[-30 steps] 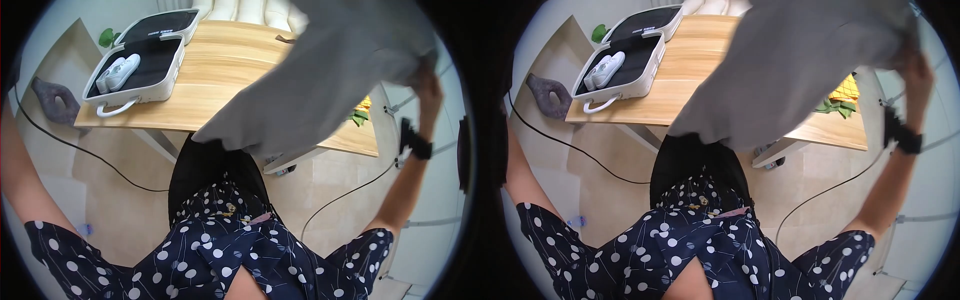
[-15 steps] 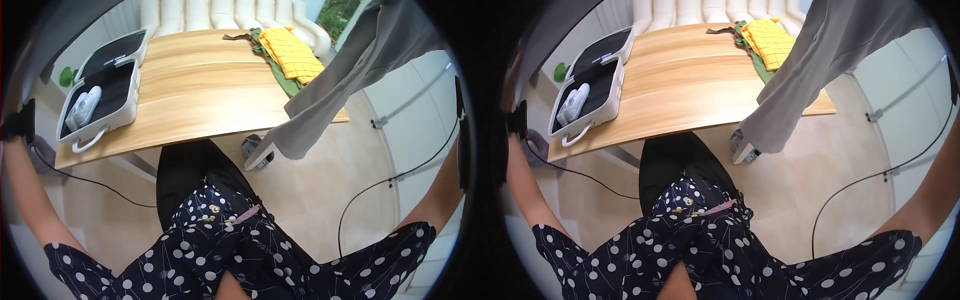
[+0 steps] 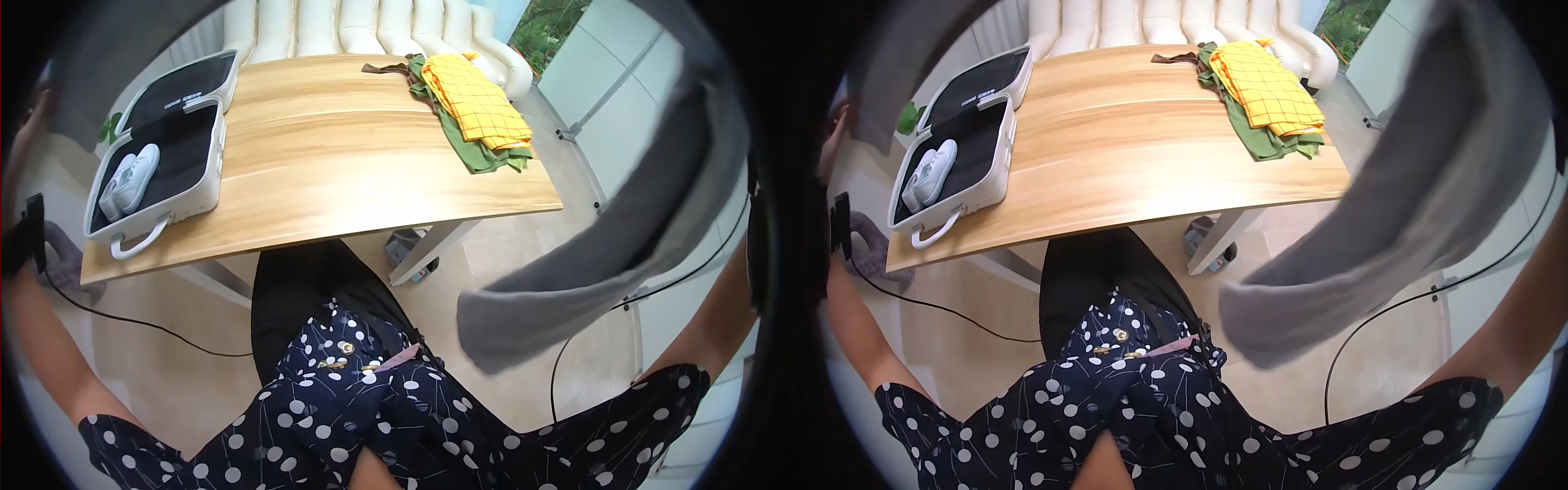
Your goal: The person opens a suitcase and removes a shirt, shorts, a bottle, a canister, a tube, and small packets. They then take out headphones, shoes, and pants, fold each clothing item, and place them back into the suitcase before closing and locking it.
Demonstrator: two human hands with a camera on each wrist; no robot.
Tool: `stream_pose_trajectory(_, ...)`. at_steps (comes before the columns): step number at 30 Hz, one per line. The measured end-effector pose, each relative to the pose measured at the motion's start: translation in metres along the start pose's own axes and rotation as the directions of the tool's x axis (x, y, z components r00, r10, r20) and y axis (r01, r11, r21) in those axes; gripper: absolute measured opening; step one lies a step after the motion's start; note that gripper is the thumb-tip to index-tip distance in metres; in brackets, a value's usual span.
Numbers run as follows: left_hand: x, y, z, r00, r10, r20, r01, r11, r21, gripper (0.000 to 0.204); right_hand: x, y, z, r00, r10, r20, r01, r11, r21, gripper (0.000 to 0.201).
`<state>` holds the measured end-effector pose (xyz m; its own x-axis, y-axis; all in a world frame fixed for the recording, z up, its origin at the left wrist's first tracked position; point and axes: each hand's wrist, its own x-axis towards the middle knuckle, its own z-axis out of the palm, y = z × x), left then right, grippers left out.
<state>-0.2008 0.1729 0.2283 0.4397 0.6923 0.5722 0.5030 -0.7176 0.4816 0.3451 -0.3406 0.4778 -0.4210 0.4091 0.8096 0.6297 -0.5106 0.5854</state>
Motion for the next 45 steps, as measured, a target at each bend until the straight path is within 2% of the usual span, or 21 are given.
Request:
stream_pose_trajectory(1, 0.002, -0.013, -0.003, 1.000, -0.015, 0.003, 0.015, 1.000, 0.025, 0.037, -0.002, -0.007, 0.021, 1.000, 0.002, -0.004, -0.002, 1.000, 0.008, 0.043)
stream_pose_trajectory(3, 0.016, -0.036, 0.005, 0.998, -0.050, 0.037, 0.047, 0.995, 0.087, 0.040, -0.006, -0.018, 0.074, 0.931, 0.090, 0.353, -0.162, 0.970, 0.181, 0.039)
stream_pose_trajectory(4, 0.022, -0.044, 0.014, 0.996, -0.078, 0.047, 0.073, 0.991, 0.108, 0.041, -0.008, -0.038, 0.103, 0.929, 0.061, 0.366, -0.115, 0.985, 0.127, 0.037)
stream_pose_trajectory(5, 0.036, -0.063, 0.024, 0.985, -0.147, 0.094, 0.155, 0.985, -0.079, 0.045, -0.006, -0.057, 0.127, 0.926, 0.029, 0.377, -0.062, 0.995, 0.077, 0.036)
stream_pose_trajectory(8, 0.055, -0.023, 0.030, 0.926, -0.371, -0.069, 0.354, 0.917, -0.182, 0.042, 0.026, -0.083, 0.179, 0.972, 0.068, 0.225, -0.093, 0.991, 0.099, 0.035)
stream_pose_trajectory(11, 0.100, -0.053, -0.024, 0.946, -0.251, -0.207, 0.181, 0.934, -0.308, 0.043, 0.069, -0.102, 0.213, 0.988, 0.154, 0.016, -0.155, 0.983, 0.097, 0.035)
stream_pose_trajectory(12, 0.094, -0.025, -0.031, 0.940, -0.261, -0.219, 0.188, 0.933, -0.306, 0.043, 0.084, -0.099, 0.215, 0.972, 0.209, -0.106, -0.198, 0.974, 0.112, 0.034)
stream_pose_trajectory(15, 0.065, 0.068, -0.030, 0.811, -0.219, -0.542, -0.042, 0.903, -0.428, 0.021, 0.091, -0.085, 0.209, 0.922, 0.286, -0.261, -0.225, 0.944, 0.241, 0.036)
stream_pose_trajectory(17, 0.057, 0.066, -0.033, 0.790, -0.155, -0.593, -0.078, 0.934, -0.348, 0.024, 0.077, -0.065, 0.224, 0.929, 0.269, -0.254, -0.208, 0.947, 0.245, 0.032)
stream_pose_trajectory(19, 0.038, 0.063, -0.026, 0.788, -0.125, -0.602, -0.199, 0.874, -0.443, 0.026, 0.022, -0.054, 0.229, 0.968, 0.218, -0.125, -0.184, 0.952, 0.243, 0.025)
stream_pose_trajectory(21, -0.008, -0.020, -0.031, 0.937, -0.128, -0.326, 0.037, 0.962, -0.271, 0.042, -0.059, -0.059, 0.221, 0.988, 0.152, 0.008, -0.148, 0.951, 0.271, 0.018)
stream_pose_trajectory(23, -0.075, -0.013, 0.020, 0.953, -0.094, -0.290, 0.016, 0.965, -0.261, 0.034, -0.139, -0.086, 0.201, 0.985, 0.080, 0.151, -0.129, 0.930, 0.345, 0.015)
stream_pose_trajectory(25, -0.132, -0.013, 0.053, 0.958, -0.218, -0.187, 0.160, 0.945, -0.285, 0.024, -0.209, -0.127, 0.175, 0.946, -0.016, 0.325, -0.135, 0.889, 0.437, 0.018)
stream_pose_trajectory(26, -0.153, -0.001, 0.069, 0.962, -0.237, -0.137, 0.197, 0.947, -0.254, 0.023, -0.228, -0.150, 0.158, 0.902, -0.127, 0.414, -0.110, 0.858, 0.502, 0.020)
stream_pose_trajectory(27, -0.169, 0.013, 0.083, 0.964, -0.253, -0.084, 0.230, 0.948, -0.218, 0.022, -0.257, -0.171, 0.143, 0.830, -0.083, 0.552, -0.248, 0.831, 0.498, 0.022)
stream_pose_trajectory(31, -0.203, 0.035, 0.101, 0.942, -0.299, 0.150, 0.317, 0.941, -0.115, 0.021, -0.306, -0.235, 0.088, 0.678, -0.208, 0.705, -0.366, 0.736, 0.570, 0.024)
stream_pose_trajectory(33, -0.205, 0.040, 0.098, 0.909, -0.341, 0.239, 0.369, 0.926, -0.082, 0.021, -0.314, -0.239, 0.084, 0.668, -0.149, 0.729, -0.465, 0.681, 0.565, 0.022)
stream_pose_trajectory(35, -0.199, 0.042, 0.097, 0.935, -0.331, 0.128, 0.349, 0.922, -0.164, 0.021, -0.324, -0.239, 0.079, 0.648, -0.082, 0.757, -0.563, 0.617, 0.549, 0.021)
stream_pose_trajectory(37, -0.189, 0.037, 0.089, 0.964, -0.254, 0.084, 0.265, 0.951, -0.160, 0.021, -0.329, -0.219, 0.081, 0.628, 0.113, 0.770, -0.655, 0.610, 0.445, 0.018)
stream_pose_trajectory(41, -0.153, 0.038, 0.050, 0.988, -0.149, -0.036, 0.140, 0.971, -0.193, 0.024, -0.326, -0.123, 0.095, 0.754, 0.398, 0.523, -0.604, 0.733, 0.313, 0.017)
stream_pose_trajectory(45, -0.102, 0.053, -0.010, 0.996, -0.087, -0.007, 0.083, 0.965, -0.249, 0.038, -0.230, -0.041, 0.083, 0.829, 0.559, 0.011, -0.545, 0.802, 0.245, 0.028)
